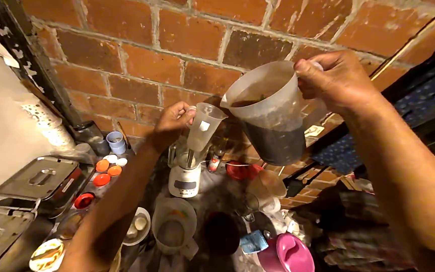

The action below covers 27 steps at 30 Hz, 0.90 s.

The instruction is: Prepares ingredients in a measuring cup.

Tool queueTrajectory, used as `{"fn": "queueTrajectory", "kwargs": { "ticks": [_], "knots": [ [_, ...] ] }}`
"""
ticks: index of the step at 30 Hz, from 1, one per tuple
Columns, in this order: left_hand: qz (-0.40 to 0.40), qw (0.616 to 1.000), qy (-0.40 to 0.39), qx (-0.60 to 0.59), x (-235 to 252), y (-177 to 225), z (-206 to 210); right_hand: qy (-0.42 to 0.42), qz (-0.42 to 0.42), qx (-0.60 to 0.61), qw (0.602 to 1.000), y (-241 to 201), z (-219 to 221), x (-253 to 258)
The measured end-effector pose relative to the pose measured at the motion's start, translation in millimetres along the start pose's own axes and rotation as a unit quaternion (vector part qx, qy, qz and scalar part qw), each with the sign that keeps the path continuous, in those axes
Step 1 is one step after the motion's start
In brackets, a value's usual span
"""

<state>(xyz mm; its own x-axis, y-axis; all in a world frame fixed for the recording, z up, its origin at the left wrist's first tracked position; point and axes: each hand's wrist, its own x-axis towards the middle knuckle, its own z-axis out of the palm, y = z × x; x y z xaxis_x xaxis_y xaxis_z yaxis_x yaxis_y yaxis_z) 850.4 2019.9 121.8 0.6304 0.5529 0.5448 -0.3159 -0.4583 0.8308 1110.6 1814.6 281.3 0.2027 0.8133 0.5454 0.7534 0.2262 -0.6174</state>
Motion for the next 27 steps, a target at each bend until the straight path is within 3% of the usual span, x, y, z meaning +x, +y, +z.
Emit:
{"fn": "queueTrajectory", "kwargs": {
  "ticks": [27],
  "knots": [
    [0.006,1.0,-0.011,-0.005,-7.2,-5.0,-4.4,-0.038,-0.021,-0.077,0.996,-8.3,-2.1,12.0]
  ]
}}
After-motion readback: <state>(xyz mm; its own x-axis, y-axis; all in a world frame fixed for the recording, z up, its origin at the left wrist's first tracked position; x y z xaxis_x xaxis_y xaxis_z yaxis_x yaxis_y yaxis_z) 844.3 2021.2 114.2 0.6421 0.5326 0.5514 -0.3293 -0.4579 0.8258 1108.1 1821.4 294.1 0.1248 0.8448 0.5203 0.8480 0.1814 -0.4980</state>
